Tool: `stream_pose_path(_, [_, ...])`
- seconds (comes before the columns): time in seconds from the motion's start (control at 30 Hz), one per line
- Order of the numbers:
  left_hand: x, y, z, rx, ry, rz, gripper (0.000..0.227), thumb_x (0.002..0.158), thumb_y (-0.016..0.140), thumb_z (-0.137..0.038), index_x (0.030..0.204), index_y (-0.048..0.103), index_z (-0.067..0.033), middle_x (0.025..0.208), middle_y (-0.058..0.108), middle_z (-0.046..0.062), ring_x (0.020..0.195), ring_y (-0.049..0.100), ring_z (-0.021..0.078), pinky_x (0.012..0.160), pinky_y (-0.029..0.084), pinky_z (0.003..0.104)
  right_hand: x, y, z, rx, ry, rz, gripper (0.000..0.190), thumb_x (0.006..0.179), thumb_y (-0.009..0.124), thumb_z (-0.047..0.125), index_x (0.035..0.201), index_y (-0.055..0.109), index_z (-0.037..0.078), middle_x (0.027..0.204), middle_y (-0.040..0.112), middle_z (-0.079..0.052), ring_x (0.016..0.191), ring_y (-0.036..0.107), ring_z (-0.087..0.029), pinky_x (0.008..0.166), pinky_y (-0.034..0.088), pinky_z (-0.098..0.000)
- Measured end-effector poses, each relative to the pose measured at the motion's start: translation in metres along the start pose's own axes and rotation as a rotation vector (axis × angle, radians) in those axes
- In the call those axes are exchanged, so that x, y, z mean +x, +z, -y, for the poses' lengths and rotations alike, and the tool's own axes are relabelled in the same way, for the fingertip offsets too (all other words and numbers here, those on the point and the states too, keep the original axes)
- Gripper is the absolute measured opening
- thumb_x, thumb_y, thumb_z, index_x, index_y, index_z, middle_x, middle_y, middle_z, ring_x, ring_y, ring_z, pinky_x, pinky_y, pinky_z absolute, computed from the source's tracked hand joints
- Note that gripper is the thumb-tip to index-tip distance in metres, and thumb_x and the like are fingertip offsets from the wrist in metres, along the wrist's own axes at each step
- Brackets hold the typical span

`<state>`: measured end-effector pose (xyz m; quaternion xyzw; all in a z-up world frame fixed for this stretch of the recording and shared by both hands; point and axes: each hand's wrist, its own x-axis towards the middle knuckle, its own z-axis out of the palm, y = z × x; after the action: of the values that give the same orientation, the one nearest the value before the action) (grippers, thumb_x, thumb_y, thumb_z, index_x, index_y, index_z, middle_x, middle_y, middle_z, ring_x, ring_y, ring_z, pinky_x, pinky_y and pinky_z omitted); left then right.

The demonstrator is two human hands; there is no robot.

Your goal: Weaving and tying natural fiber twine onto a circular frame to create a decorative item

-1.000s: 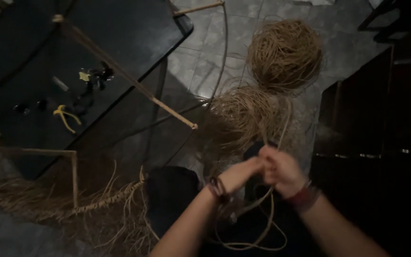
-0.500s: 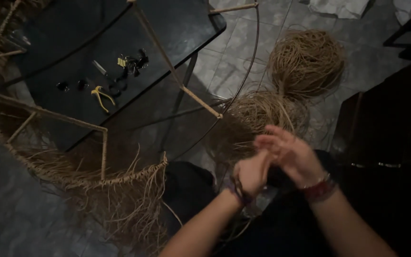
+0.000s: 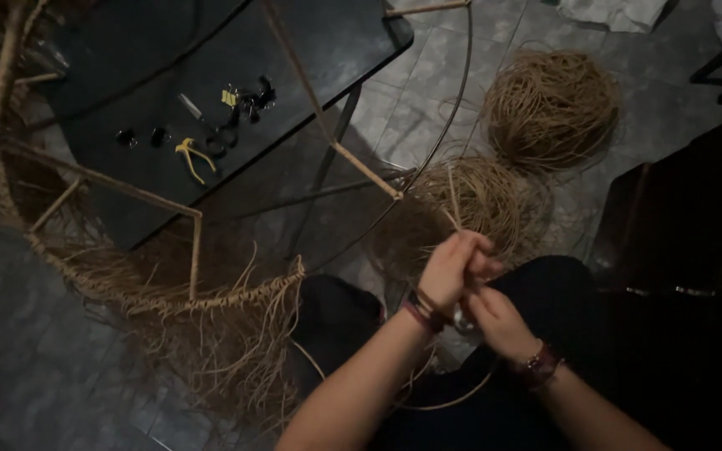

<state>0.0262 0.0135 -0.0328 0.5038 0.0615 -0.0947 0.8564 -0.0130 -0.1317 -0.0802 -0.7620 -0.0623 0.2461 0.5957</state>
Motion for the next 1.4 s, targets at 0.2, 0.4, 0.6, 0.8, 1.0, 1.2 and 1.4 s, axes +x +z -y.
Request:
stream_pose_path(0.2, [-0.054, 0.008, -0.041, 0.739, 0.106, -0.096, 0.030, 0.110, 0.044, -0.026, 0.121, 0.062, -0.0050, 0.088, 0.071, 0.024, 0.087, 0.067, 0.0509, 0.071, 0.053, 0.054, -0.018, -0.011, 0.133, 0.432, 0.074, 0.003, 0.065, 0.089, 0.063, -0.005, 0.151, 0.044, -0.006, 0.126, 0.063, -0.020, 0.112, 0.061, -0.028, 0.095, 0.051, -0.0429])
stream_pose_path(0.4, [-0.088, 0.001, 0.027, 0.963, 0.317, -0.031, 0.037, 0.113, 0.047, -0.034, 0.117, 0.067, -0.0028, 0.068, 0.066, 0.022, 0.063, 0.062, 0.0471, 0.047, 0.049, 0.043, 0.009, -0.002, 0.151, 0.534, -0.043, 0.026, 0.033, 0.109, 0.045, 0.014, 0.132, 0.058, -0.007, 0.078, 0.065, -0.016, 0.063, 0.058, -0.019, 0.057, 0.050, -0.0282])
stream_pose_path(0.6, [-0.103, 0.000, -0.049, 0.535, 0.044, 0.092, 0.057, 0.099, 0.050, -0.036, 0.150, 0.043, -0.0121, 0.147, 0.056, 0.013, 0.131, 0.054, 0.0245, 0.111, 0.040, 0.037, 0.000, 0.002, 0.145, 0.532, -0.019, -0.016, 0.030, 0.110, 0.046, 0.027, 0.089, 0.053, 0.007, 0.058, 0.034, 0.004, 0.046, 0.027, -0.008, 0.041, 0.021, -0.0251])
stream_pose_path(0.8, [-0.051, -0.009, -0.077, -0.515, 0.099, -0.288, 0.025, 0.114, 0.045, -0.029, 0.117, 0.061, -0.0099, 0.070, 0.047, -0.004, 0.075, 0.070, 0.0182, 0.072, 0.056, 0.028, -0.023, 0.012, 0.095, -0.026, -0.099, 0.121, 0.033, 0.104, 0.052, 0.020, 0.088, 0.076, 0.005, 0.058, 0.071, -0.008, 0.056, 0.060, -0.016, 0.058, 0.054, -0.0307])
stream_pose_path(1.0, [-0.061, -0.007, -0.068, -0.132, 0.123, -0.370, 0.031, 0.114, 0.038, -0.025, 0.097, 0.057, -0.0081, 0.062, 0.027, -0.009, 0.044, 0.028, 0.0004, 0.039, 0.022, 0.018, -0.038, 0.009, 0.155, -0.130, -0.071, -0.182, 0.039, 0.111, 0.040, 0.024, 0.119, 0.077, 0.012, 0.098, 0.079, -0.016, 0.090, 0.073, -0.029, 0.090, 0.056, -0.0432])
stream_pose_path(1.2, [-0.085, 0.013, -0.076, -0.661, 0.224, -0.141, 0.046, 0.086, 0.041, 0.010, 0.130, 0.040, -0.0028, 0.098, 0.057, 0.015, 0.077, 0.030, 0.0064, 0.070, 0.028, 0.027, -0.020, 0.000, 0.164, -0.273, -0.240, -0.161, 0.028, 0.108, 0.049, 0.013, 0.121, 0.073, 0.006, 0.105, 0.067, -0.023, 0.102, 0.064, -0.045, 0.092, 0.051, -0.0513])
stream_pose_path(1.4, [-0.079, 0.006, -0.076, -0.788, 0.282, -0.155, 0.042, 0.094, 0.040, 0.018, 0.130, 0.044, -0.0032, 0.123, 0.062, 0.033, 0.080, 0.048, 0.0112, 0.073, 0.042, 0.027, -0.023, 0.010, 0.106, -0.135, -0.189, -0.091, 0.027, 0.107, 0.054, 0.011, 0.119, 0.074, -0.002, 0.097, 0.076, -0.019, 0.096, 0.070, -0.029, 0.090, 0.054, -0.0483])
